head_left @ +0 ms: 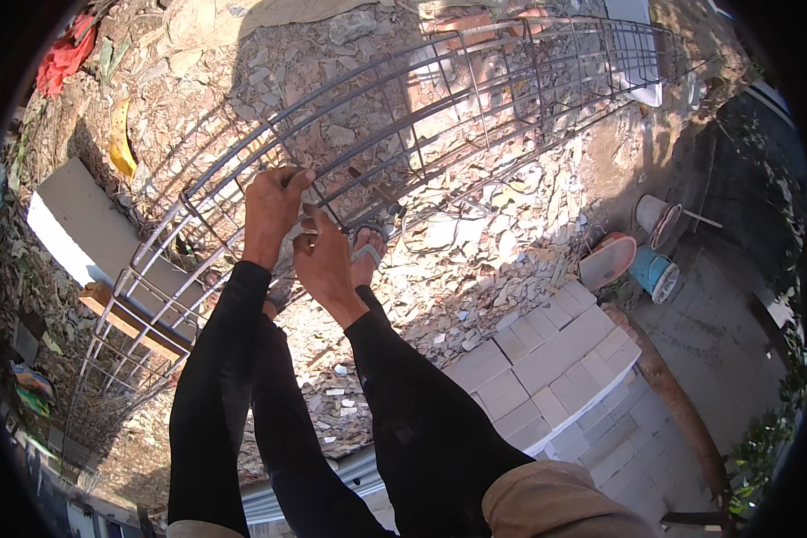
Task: The person uses pliers to tie wire around intersecting metal bars to assemble a reinforcement cage.
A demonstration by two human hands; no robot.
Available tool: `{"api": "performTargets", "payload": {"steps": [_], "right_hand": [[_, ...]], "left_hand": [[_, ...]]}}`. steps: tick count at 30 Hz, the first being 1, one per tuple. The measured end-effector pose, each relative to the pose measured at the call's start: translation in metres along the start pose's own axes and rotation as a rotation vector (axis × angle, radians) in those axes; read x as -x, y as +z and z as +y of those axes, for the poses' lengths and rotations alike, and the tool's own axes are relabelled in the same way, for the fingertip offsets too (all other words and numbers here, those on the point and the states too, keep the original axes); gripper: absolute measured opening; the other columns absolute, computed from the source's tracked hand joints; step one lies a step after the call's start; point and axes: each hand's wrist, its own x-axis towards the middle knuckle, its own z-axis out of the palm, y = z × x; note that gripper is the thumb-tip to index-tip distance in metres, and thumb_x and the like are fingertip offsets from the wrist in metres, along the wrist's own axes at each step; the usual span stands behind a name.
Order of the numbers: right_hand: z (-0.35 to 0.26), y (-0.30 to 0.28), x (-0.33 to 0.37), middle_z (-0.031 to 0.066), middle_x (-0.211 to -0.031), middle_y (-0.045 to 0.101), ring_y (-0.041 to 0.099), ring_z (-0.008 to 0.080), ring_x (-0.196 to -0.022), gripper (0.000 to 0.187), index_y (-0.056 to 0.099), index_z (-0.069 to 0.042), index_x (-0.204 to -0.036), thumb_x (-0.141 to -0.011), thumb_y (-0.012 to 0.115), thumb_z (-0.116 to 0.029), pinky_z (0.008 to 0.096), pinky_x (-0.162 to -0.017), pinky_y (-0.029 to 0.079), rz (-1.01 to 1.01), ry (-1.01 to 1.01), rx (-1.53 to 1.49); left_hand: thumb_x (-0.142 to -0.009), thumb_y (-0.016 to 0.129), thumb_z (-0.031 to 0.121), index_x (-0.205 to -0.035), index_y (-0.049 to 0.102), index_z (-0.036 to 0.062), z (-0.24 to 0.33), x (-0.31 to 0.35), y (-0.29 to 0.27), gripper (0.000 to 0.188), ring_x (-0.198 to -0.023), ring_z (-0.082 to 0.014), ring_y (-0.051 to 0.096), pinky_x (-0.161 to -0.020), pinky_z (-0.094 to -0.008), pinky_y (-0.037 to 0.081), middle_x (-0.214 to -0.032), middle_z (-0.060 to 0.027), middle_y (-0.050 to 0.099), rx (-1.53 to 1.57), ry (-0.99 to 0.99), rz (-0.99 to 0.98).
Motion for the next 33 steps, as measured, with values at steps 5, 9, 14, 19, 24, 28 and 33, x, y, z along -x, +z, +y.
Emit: {"api": "performTargets", "payload": {"steps": [5,9,14,19,24,28,33], "right_hand": [[-0.055,-0.043,-0.009,0.0263,-0.110,0.067,0.070,0.0376,-0.096,0.029,0.064,0.002,-0.117,-0.091,0.057,-0.009,0.0442,-0.081,0.054,0.142,-0.271,0.149],[-0.098,-0.001,-0.057,0.0195,-0.082,0.071,0.071,0.0357,-0.078,0.021,0.071,-0.001,-0.093,-0.090,0.062,-0.019,0.0460,-0.070,0.055,-0.037,-0.396,0.560],[-0.094,0.005,-0.110,0.0194,-0.077,0.071,0.072,0.0373,-0.078,0.026,0.071,0.000,-0.079,-0.088,0.065,-0.024,0.0490,-0.070,0.055,-0.167,-0.494,0.935],[-0.104,-0.010,-0.099,0.0231,-0.085,0.073,0.073,0.0371,-0.086,0.034,0.073,0.004,-0.081,-0.085,0.070,-0.029,0.0456,-0.073,0.057,-0.097,-0.238,0.699],[-0.077,-0.045,-0.083,0.0249,-0.084,0.073,0.073,0.0294,-0.069,0.043,0.074,0.008,-0.090,-0.084,0.072,-0.035,0.0423,-0.074,0.059,-0.231,0.040,0.348],[-0.052,-0.072,-0.083,0.0222,-0.085,0.074,0.074,0.0351,-0.080,0.025,0.075,-0.001,-0.096,-0.081,0.069,-0.020,0.0387,-0.084,0.056,-0.153,0.106,0.233],[-0.061,-0.077,-0.074,0.0173,-0.095,0.075,0.072,0.0353,-0.094,0.026,0.076,-0.011,-0.108,-0.086,0.061,-0.013,0.0434,-0.084,0.056,-0.135,-0.206,0.767]], "left_hand": [[-0.096,0.065,0.026,-0.102,0.072,-0.0011,-0.021,0.009,0.030,0.028,-0.072,-0.0188,0.067,-0.070,-0.0327,0.053,-0.081,-0.0106,0.068,0.091,0.065,0.054],[-0.100,0.060,0.021,-0.119,0.064,0.0036,-0.069,0.018,0.049,0.027,-0.099,-0.0123,0.065,-0.079,-0.0281,0.054,-0.109,-0.0074,0.064,1.307,0.035,0.129],[-0.094,0.064,0.021,-0.117,0.063,0.0062,-0.047,0.025,0.080,0.027,-0.108,-0.0215,0.064,-0.102,-0.0379,0.042,-0.125,-0.0101,0.062,1.371,-0.068,0.301],[-0.089,0.067,0.017,-0.114,0.066,0.0092,-0.044,0.022,0.061,0.026,-0.122,-0.0267,0.060,-0.120,-0.0496,0.020,-0.125,-0.0074,0.066,-0.328,0.382,0.563],[-0.091,0.064,0.013,-0.113,0.069,0.0107,-0.045,0.025,0.051,0.023,-0.122,-0.0237,0.060,-0.119,-0.0550,0.014,-0.111,-0.0049,0.072,-0.308,0.296,0.458],[-0.089,0.065,0.005,-0.109,0.069,0.0129,-0.032,0.022,0.060,0.022,-0.109,-0.0216,0.064,-0.116,-0.0595,0.015,-0.101,-0.0028,0.071,-0.201,0.462,0.484],[-0.086,0.066,0.002,-0.107,0.069,0.0133,-0.034,0.024,0.055,0.024,-0.107,-0.0213,0.063,-0.115,-0.0603,0.017,-0.097,-0.0011,0.070,-0.195,0.442,0.526]]}}
